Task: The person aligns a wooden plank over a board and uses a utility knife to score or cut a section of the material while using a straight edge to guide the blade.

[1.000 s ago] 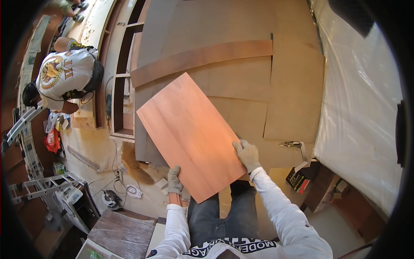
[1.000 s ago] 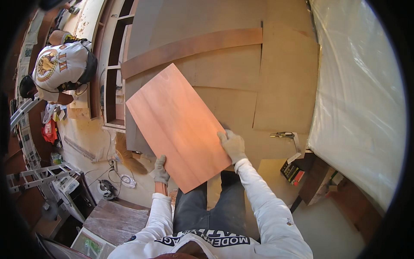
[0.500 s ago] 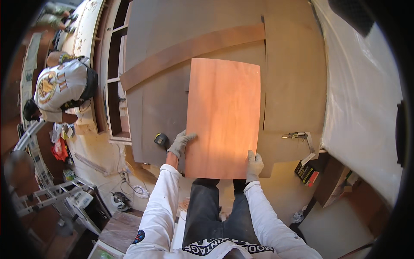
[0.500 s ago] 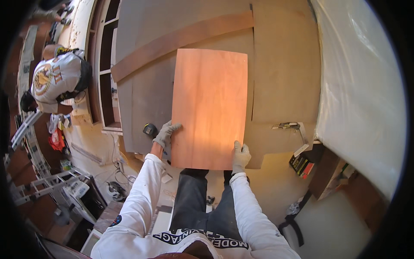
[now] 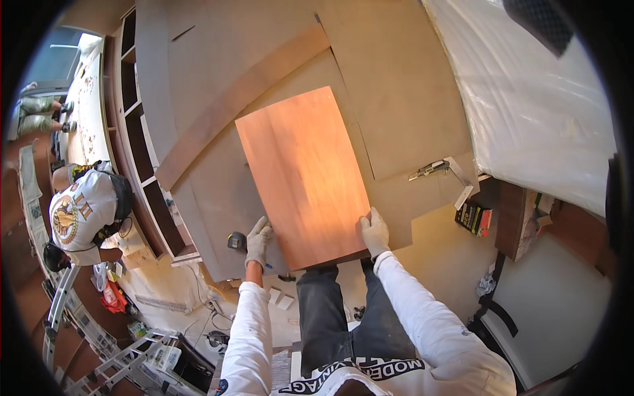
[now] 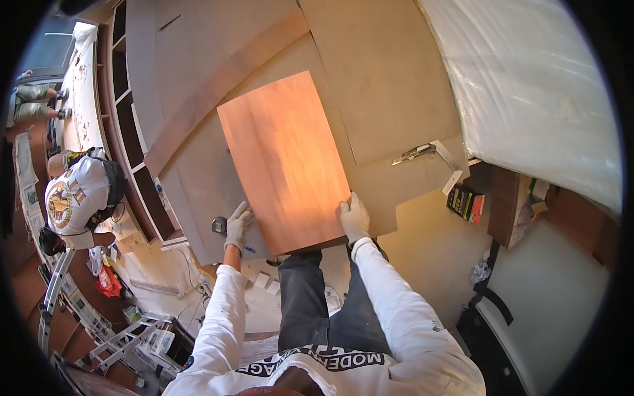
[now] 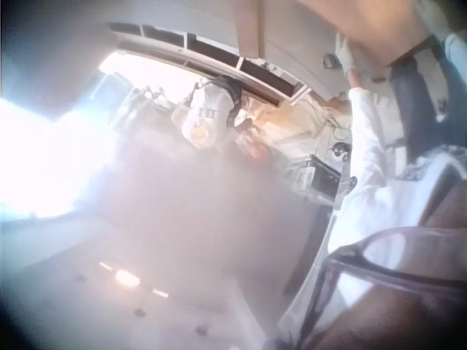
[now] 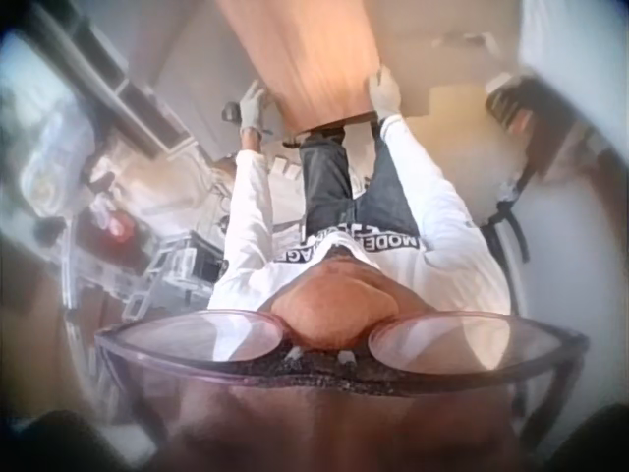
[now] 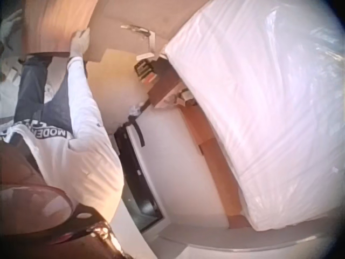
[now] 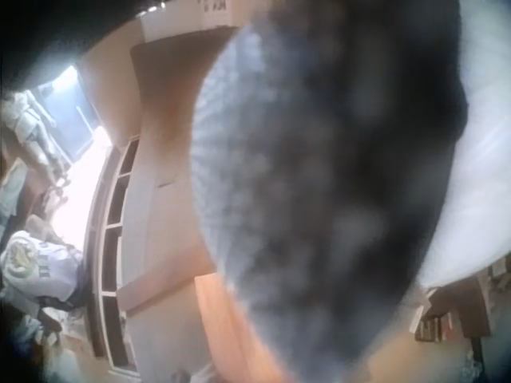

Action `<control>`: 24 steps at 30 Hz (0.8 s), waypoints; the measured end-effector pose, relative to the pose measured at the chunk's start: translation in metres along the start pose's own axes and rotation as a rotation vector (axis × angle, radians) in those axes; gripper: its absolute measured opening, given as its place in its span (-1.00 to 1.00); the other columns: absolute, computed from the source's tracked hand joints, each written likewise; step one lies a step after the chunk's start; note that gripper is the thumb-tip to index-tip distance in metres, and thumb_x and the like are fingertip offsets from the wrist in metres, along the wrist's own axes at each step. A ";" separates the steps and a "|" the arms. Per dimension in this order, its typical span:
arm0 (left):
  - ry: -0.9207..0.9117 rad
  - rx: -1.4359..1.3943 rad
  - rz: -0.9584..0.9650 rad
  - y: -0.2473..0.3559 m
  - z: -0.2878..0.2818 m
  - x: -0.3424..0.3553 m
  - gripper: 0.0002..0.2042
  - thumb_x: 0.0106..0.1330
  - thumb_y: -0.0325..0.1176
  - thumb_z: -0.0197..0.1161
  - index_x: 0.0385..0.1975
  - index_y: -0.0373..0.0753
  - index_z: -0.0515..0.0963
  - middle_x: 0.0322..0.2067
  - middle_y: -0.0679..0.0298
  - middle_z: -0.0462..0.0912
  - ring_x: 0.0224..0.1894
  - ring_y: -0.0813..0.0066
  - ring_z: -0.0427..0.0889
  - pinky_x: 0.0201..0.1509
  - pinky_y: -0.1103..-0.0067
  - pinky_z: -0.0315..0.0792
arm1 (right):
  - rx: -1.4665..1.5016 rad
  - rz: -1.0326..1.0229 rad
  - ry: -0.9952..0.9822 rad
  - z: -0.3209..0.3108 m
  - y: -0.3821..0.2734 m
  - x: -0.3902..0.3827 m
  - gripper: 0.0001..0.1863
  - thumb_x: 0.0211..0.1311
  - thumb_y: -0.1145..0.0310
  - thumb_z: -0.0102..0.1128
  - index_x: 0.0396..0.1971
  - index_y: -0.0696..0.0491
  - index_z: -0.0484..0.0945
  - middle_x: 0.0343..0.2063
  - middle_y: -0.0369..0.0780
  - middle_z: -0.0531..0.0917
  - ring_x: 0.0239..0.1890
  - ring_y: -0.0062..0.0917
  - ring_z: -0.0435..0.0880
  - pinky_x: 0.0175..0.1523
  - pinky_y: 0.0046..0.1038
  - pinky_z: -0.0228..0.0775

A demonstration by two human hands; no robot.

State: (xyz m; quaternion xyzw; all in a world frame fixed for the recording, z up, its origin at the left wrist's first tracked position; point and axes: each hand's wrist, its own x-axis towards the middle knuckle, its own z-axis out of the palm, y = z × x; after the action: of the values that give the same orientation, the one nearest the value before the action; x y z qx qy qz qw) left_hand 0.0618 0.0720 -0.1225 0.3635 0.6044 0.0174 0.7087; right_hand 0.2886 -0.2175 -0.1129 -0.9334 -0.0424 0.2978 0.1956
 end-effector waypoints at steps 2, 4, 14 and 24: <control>0.134 0.024 0.053 0.000 -0.007 -0.001 -0.53 0.42 -0.39 0.32 0.34 -0.25 0.52 0.05 0.28 0.71 -0.05 0.51 0.71 -0.05 0.62 0.56 | -0.050 -0.038 -0.023 -0.007 0.009 -0.003 -0.49 0.42 0.12 0.17 0.24 0.10 0.55 0.13 0.05 0.65 0.21 -0.07 0.60 0.30 -0.13 0.42; 0.109 0.079 0.002 0.005 -0.015 -0.005 -0.52 0.43 -0.39 0.33 0.35 -0.24 0.51 0.04 0.27 0.72 -0.08 0.51 0.71 -0.09 0.63 0.55 | -0.002 -0.025 -0.070 -0.016 0.018 -0.012 -0.50 0.41 0.16 0.18 0.25 0.09 0.55 0.18 0.04 0.62 0.26 -0.07 0.57 0.35 -0.14 0.39; -0.022 0.272 -0.154 -0.045 -0.068 -0.060 -0.49 0.42 -0.37 0.32 0.35 -0.35 0.47 -0.14 0.27 0.71 -0.31 0.56 0.64 -0.28 0.61 0.52 | 0.273 0.231 -0.001 -0.097 0.114 0.049 -0.55 0.38 0.29 0.26 0.18 0.21 0.59 -0.12 -0.06 0.78 -0.07 -0.34 0.76 0.07 -0.36 0.56; -0.073 0.170 -0.143 -0.057 0.128 -0.126 -0.49 0.44 -0.33 0.30 0.35 -0.37 0.46 0.00 0.19 0.69 -0.12 0.43 0.70 -0.05 0.51 0.59 | -0.135 -0.029 0.404 -0.244 0.151 0.238 -0.51 0.36 0.12 0.24 0.18 0.09 0.60 -0.02 0.02 0.71 0.12 0.00 0.63 0.23 -0.12 0.45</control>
State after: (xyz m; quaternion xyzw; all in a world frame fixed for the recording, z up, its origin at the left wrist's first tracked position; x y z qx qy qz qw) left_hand 0.1157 -0.0924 -0.0460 0.3785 0.6018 -0.0976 0.6965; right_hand 0.6173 -0.3924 -0.1179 -0.9844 -0.0358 0.0984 0.1417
